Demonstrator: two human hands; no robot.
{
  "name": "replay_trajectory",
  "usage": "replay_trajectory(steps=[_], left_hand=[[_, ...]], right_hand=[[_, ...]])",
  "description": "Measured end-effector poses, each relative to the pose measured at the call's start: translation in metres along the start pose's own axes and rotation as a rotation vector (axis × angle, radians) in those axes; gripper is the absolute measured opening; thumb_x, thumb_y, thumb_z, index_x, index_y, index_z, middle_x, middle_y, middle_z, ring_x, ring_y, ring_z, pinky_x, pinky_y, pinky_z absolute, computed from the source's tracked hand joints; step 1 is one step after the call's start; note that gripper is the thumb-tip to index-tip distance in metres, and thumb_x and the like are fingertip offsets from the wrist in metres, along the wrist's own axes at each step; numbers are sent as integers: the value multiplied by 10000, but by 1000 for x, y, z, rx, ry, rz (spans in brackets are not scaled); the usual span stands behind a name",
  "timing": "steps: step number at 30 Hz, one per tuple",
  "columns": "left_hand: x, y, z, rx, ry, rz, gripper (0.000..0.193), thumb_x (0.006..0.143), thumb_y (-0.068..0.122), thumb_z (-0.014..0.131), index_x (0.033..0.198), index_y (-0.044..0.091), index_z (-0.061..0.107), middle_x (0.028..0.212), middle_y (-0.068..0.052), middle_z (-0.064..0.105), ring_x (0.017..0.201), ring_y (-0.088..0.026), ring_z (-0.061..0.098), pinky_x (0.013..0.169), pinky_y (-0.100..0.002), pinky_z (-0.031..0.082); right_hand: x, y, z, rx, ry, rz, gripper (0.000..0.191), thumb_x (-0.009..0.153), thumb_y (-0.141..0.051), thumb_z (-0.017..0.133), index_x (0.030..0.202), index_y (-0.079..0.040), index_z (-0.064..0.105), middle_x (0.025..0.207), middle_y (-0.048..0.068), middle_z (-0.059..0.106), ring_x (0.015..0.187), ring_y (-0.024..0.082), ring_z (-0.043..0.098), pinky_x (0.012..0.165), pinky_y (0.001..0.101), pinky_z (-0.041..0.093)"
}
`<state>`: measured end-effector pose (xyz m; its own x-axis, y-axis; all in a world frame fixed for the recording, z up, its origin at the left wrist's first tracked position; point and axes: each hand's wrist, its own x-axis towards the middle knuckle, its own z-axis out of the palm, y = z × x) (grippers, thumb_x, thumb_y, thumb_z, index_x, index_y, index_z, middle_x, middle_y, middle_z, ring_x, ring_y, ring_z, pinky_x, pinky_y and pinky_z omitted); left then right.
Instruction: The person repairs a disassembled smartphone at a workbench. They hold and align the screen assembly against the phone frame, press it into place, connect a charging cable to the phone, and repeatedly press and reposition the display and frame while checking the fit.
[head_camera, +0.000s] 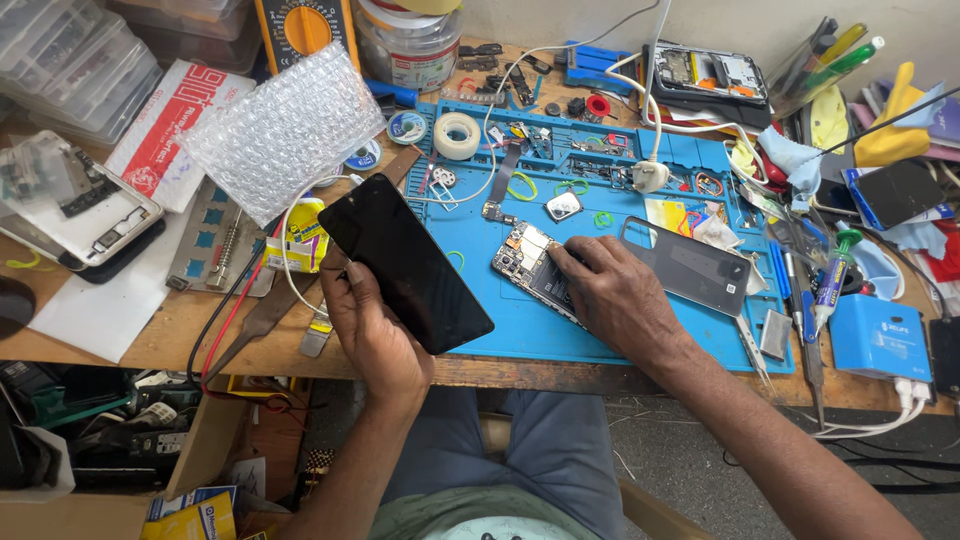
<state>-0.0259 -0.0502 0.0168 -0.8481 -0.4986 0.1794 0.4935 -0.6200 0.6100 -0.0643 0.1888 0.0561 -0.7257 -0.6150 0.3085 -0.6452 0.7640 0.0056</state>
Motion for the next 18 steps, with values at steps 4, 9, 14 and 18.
replay_trajectory(steps=[4, 9, 14, 18], left_hand=[[0, -1, -3, 5, 1, 7, 283, 1164, 167, 417, 1411, 53, 498, 1366, -85, 597, 1270, -154, 581, 1137, -356, 470], [0, -6, -6, 7, 22, 4, 292, 1146, 166, 424, 1407, 56, 495, 1359, -82, 598, 1269, -151, 579, 1137, -344, 460], [2, -8, -7, 12, -2, 35, 264, 1165, 158, 458, 1398, 41, 503, 1338, -80, 593, 1254, -150, 567, 1135, -340, 450], [3, -8, 0, 8, 62, -71, 270, 1110, 182, 482, 1356, 72, 499, 1258, -63, 597, 1164, -150, 584, 1046, -349, 481]], right_hand=[[4, -1, -3, -67, -52, -34, 463, 786, -49, 693, 1239, 42, 655, 1085, 115, 621, 971, 279, 624, 864, 392, 562], [11, -1, 0, -265, -153, -174, 290, 837, -83, 676, 1092, 54, 697, 1077, 116, 619, 965, 255, 623, 861, 407, 545], [26, 1, -8, -271, -316, -212, 117, 825, -90, 682, 903, -21, 735, 1050, 112, 662, 1042, 284, 653, 891, 431, 544], [20, 14, -32, 371, 3, 172, 307, 849, 13, 644, 1135, -19, 753, 1149, 133, 744, 997, 284, 721, 849, 373, 576]])
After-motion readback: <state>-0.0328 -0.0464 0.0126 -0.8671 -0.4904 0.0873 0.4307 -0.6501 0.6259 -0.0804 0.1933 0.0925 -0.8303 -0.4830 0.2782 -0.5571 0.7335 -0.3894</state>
